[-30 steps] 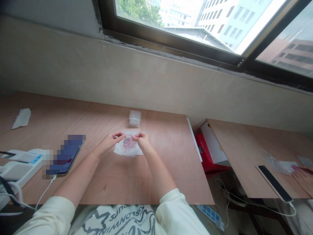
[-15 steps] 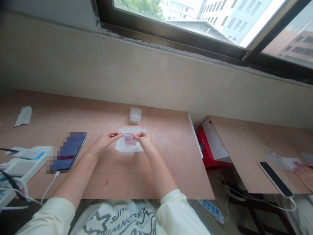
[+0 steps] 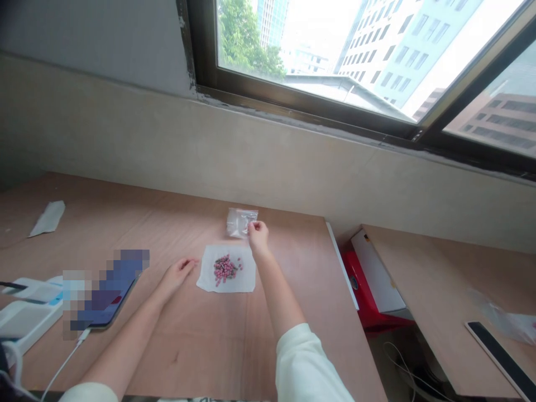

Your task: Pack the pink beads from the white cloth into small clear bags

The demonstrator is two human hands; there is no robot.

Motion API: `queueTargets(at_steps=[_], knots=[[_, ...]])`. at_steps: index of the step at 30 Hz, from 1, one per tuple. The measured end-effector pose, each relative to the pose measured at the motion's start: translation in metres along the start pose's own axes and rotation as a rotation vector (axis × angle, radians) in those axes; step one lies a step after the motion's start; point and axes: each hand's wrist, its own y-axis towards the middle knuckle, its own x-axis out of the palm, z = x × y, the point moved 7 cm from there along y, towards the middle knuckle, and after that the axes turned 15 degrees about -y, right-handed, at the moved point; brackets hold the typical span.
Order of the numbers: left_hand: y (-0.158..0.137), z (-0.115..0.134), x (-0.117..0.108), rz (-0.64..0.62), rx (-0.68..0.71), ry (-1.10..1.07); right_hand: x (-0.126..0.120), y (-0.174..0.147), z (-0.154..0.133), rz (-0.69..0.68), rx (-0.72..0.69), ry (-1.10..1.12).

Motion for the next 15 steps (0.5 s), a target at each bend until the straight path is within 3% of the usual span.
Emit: queueTargets(at_steps=[3, 7, 15], knots=[[-0.009, -0.012, 0.001, -0.054, 0.139, 0.156, 0.009, 0.037, -0.017, 0.070, -0.024, -0.156], [-0.017, -0.007, 0.005, -0.090, 0.253, 0.296, 0.031, 0.071, -0.012, 0.074, 0.005, -0.280], [-0.015, -0.003, 0.007, -0.124, 0.274, 0.391, 0.041, 0.076, 0.013, 0.111, -0.026, -0.508]])
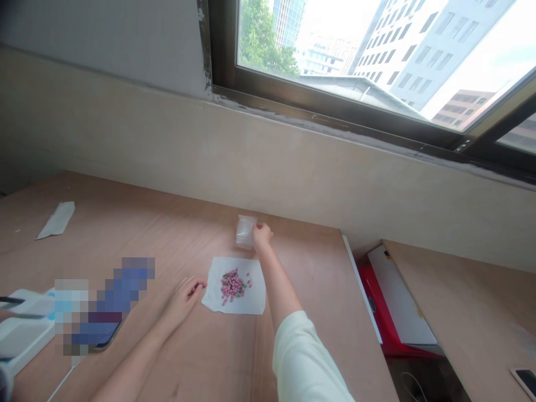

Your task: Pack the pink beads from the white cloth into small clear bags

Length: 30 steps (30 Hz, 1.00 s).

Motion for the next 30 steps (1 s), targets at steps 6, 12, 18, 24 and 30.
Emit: queueTargets(at_steps=[6, 12, 18, 24, 30], knots=[[0.000, 0.002, 0.002, 0.010, 0.022, 0.039, -0.006, -0.011, -0.003, 0.054, 0.006, -0.110], [0.000, 0.002, 0.000, 0.021, 0.029, 0.028, -0.007, -0.014, 0.000, 0.064, 0.037, -0.108], [-0.001, 0.004, 0.000, 0.011, 0.032, 0.010, -0.025, -0.027, 0.014, 0.106, 0.030, -0.033], [-0.009, -0.003, 0.003, 0.008, -0.036, -0.006, -0.054, -0.105, 0.097, 0.120, 0.077, -0.032], [-0.020, 0.003, 0.007, -0.002, -0.005, 0.041, -0.062, -0.162, 0.136, 0.100, 0.077, -0.217]])
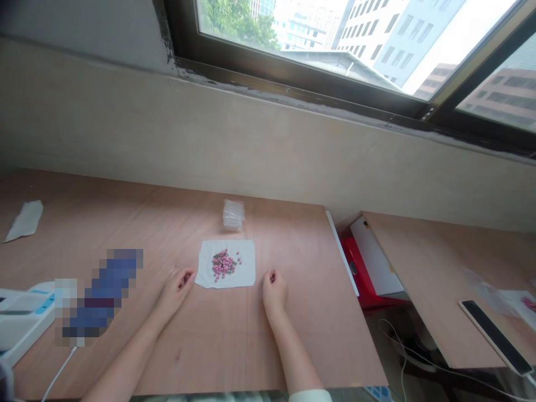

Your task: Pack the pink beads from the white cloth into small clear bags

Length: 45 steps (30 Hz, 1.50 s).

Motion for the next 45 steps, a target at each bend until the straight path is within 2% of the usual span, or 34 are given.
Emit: queueTargets(at_steps=[6, 13, 25, 45], knots=[[-0.009, 0.007, 0.004, -0.028, -0.013, 0.008, 0.001, -0.004, -0.010, 0.022, -0.040, -0.210], [-0.014, 0.011, 0.004, -0.033, 0.020, 0.081, 0.007, -0.007, -0.010, 0.014, -0.069, -0.299], [-0.020, 0.011, 0.005, -0.055, 0.032, 0.100, 0.004, -0.009, -0.013, 0.039, -0.101, -0.317], [-0.027, 0.015, 0.005, -0.015, 0.010, 0.107, 0.004, -0.008, -0.011, 0.045, -0.098, -0.315]])
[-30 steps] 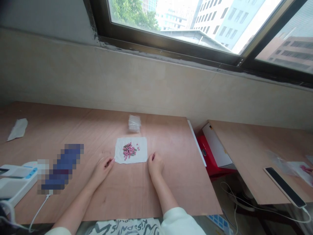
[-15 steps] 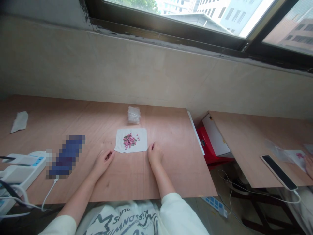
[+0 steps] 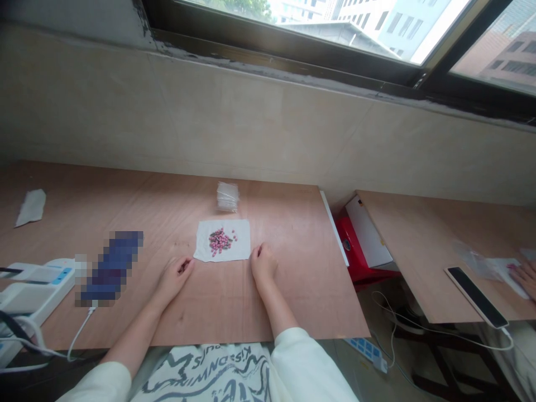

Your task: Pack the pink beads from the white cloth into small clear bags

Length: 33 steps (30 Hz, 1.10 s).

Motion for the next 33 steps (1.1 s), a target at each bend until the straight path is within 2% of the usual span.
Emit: queueTargets(at_steps=[33], knots=[[0.0015, -0.0019, 0.0015, -0.003, -0.001, 0.023, 0.0001, -0.0010, 0.0006, -0.017, -0.005, 0.029]])
